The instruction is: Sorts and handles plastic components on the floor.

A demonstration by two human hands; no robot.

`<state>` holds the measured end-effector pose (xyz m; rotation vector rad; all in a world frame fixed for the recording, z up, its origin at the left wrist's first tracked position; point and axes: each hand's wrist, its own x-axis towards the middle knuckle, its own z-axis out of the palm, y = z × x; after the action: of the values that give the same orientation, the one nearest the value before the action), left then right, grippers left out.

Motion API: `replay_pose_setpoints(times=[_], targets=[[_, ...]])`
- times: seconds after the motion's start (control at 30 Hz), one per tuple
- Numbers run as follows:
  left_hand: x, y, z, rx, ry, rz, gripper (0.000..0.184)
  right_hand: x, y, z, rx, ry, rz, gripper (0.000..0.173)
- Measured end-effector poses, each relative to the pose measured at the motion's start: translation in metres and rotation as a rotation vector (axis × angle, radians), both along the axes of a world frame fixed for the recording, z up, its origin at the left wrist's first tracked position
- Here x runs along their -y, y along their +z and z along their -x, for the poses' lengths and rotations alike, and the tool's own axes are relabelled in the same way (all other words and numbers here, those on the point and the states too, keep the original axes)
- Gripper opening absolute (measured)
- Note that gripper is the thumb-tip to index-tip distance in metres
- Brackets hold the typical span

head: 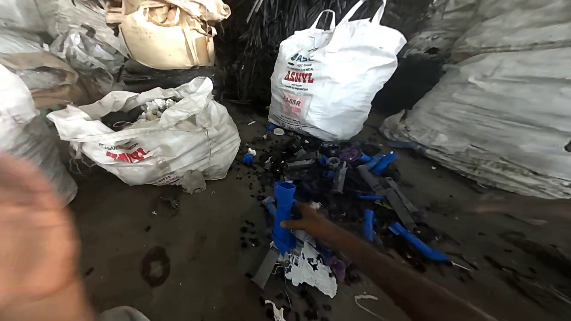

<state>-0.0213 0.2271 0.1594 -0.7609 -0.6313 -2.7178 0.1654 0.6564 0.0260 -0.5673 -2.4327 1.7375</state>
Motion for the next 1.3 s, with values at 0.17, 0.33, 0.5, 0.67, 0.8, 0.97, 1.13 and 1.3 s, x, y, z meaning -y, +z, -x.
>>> replay_pose_setpoints(times=[0.17, 0.33, 0.5, 0.67, 0.8, 0.97, 1.13, 1.3], targets=[[-0.135, -0.098, -0.037, 0.013, -0.445, 0.982, 0.049, 0.028, 0.011, 0.017, 0.076, 0.051, -0.087, 0.084], [-0.212, -0.188, -0.096, 0.055, -0.732, 1.264, 0.093, 0.059, 0.021, 0.013, 0.295, 0.083, -0.221, 0.086], [-0.207, -0.219, -0.097, 0.422, -0.747, 1.060, 0.065, 0.059, 0.017, 0.008, 0.258, 0.381, -0.041, 0.050], [-0.181, -0.246, -0.080, 0.467, -0.946, 0.799, 0.069, 0.041, 0.010, 0.008, 0.259, 0.326, -0.072, 0.049], [-0.172, -0.265, -0.067, 0.373, -1.164, 0.412, 0.078, 0.022, 0.000, 0.011, 0.291, 0.174, -0.016, 0.048], [-0.169, -0.277, -0.053, 0.108, -1.397, 0.074, 0.051, 0.010, -0.011, 0.008, 0.421, 0.218, 0.000, 0.052], [-0.159, -0.269, -0.047, -0.054, -1.486, 0.115, 0.052, 0.002, -0.019, 0.005, 0.555, 0.283, 0.021, 0.052], [-0.147, -0.255, -0.047, -0.230, -1.512, 0.241, 0.055, -0.007, -0.022, 0.002, 0.549, 0.325, 0.035, 0.053]])
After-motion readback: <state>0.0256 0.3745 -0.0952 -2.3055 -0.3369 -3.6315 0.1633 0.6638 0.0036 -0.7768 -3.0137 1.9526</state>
